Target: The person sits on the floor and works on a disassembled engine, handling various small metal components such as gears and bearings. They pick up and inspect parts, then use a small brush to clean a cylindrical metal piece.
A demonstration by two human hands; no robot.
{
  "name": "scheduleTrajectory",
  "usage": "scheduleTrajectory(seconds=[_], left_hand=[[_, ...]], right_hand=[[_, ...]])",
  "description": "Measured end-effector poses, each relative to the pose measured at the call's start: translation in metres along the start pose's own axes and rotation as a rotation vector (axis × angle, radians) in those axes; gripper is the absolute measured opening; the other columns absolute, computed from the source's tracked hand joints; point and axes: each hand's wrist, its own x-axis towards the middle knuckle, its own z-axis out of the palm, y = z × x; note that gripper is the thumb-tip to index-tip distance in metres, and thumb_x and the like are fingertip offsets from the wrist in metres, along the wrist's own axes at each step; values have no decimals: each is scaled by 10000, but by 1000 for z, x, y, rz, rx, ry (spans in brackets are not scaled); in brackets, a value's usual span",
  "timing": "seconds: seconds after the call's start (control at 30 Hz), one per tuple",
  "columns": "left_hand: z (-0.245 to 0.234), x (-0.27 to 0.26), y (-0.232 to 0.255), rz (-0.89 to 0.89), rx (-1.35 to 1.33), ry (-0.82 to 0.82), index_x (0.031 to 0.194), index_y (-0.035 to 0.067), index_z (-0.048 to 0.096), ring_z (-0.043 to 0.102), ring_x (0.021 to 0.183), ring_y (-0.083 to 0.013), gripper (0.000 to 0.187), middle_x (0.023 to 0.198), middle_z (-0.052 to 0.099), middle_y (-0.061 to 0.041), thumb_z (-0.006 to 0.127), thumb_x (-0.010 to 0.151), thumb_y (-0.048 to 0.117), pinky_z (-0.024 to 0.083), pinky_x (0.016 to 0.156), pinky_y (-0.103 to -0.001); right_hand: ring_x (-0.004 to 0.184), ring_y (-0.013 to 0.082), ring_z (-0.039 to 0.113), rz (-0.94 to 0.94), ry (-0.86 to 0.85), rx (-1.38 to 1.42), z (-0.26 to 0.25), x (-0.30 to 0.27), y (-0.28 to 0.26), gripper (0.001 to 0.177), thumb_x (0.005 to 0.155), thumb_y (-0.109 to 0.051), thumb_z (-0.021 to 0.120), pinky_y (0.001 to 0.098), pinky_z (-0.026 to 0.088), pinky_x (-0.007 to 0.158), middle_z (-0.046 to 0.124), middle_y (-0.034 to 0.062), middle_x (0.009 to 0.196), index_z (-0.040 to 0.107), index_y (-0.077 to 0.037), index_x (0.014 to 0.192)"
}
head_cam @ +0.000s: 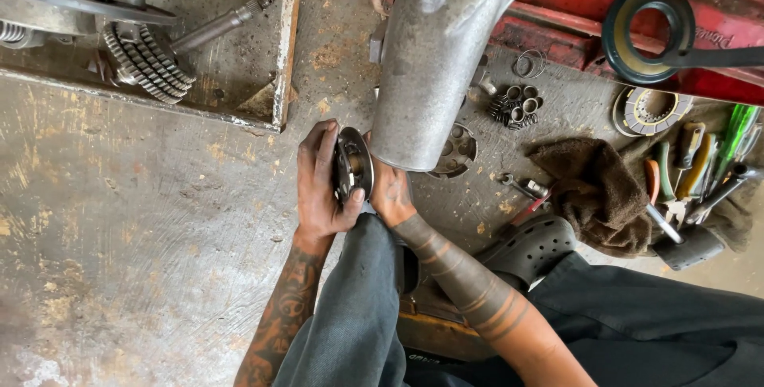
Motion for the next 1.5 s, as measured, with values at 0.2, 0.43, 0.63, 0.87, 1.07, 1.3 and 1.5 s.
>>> scheduleTrajectory(seconds=[0.2, 0.43, 0.63, 0.87, 1.07, 1.3, 1.5], left_hand=[[-3, 9, 13, 28, -4, 61, 1494, -35, 451, 539, 1274, -465, 905, 1413, 489, -285, 495, 876, 624, 447, 1041, -528], [-1, 15, 21, -39, -86, 103, 1508, -39, 427, 528, 1293, -475, 839, 1412, 477, -298, 428, 949, 587, 468, 1020, -561], [2, 23, 40, -170, -184, 113, 1510, -70, 386, 510, 1287, -526, 803, 1404, 451, -350, 386, 1000, 550, 452, 1020, -641], [2, 47, 70, -776, -339, -44, 1573, -51, 184, 271, 1449, -579, 1080, 1574, 256, -390, 216, 929, 815, 256, 1169, -702], [18, 15, 26, -124, -45, 81, 1555, -28, 353, 465, 1316, -511, 850, 1414, 425, -314, 392, 989, 605, 407, 1102, -625], [15, 18, 19, 6, -121, 88, 1548, -32, 363, 430, 1375, -507, 830, 1472, 414, -318, 420, 978, 569, 392, 1106, -597], [13, 15, 29, -344, -628, 228, 1587, -34, 196, 464, 1322, -488, 874, 1483, 387, -340, 331, 1055, 645, 374, 1140, -633]], right_hand=[[1338, 508, 496, -355, 368, -176, 14, -1, 17, 491, 1085, -141, 348, 541, 442, 1133, 556, 311, 1352, 490, -109, 1554], [1345, 470, 516, -393, 413, -150, 19, 8, 36, 522, 1040, -201, 392, 538, 419, 1148, 578, 282, 1393, 504, -127, 1544], [1226, 460, 610, -536, 561, -214, 3, 17, 17, 394, 993, -121, 534, 534, 480, 1074, 624, 293, 1272, 649, 16, 1344], [1200, 469, 623, -542, 521, -176, -2, 20, 4, 344, 1041, -94, 505, 531, 505, 1036, 637, 318, 1240, 645, 55, 1318], [1236, 480, 594, -521, 447, -234, -4, 24, 4, 392, 1085, -145, 434, 539, 492, 1036, 618, 321, 1292, 590, 18, 1406], [1273, 492, 564, -493, 372, -292, -5, 25, 7, 441, 1130, -196, 362, 548, 480, 1037, 600, 325, 1345, 534, -19, 1494], [921, 205, 659, -496, 255, 97, -71, 37, -49, 388, 1005, -361, 532, 297, 583, 876, 662, 33, 1062, 717, -131, 1257]])
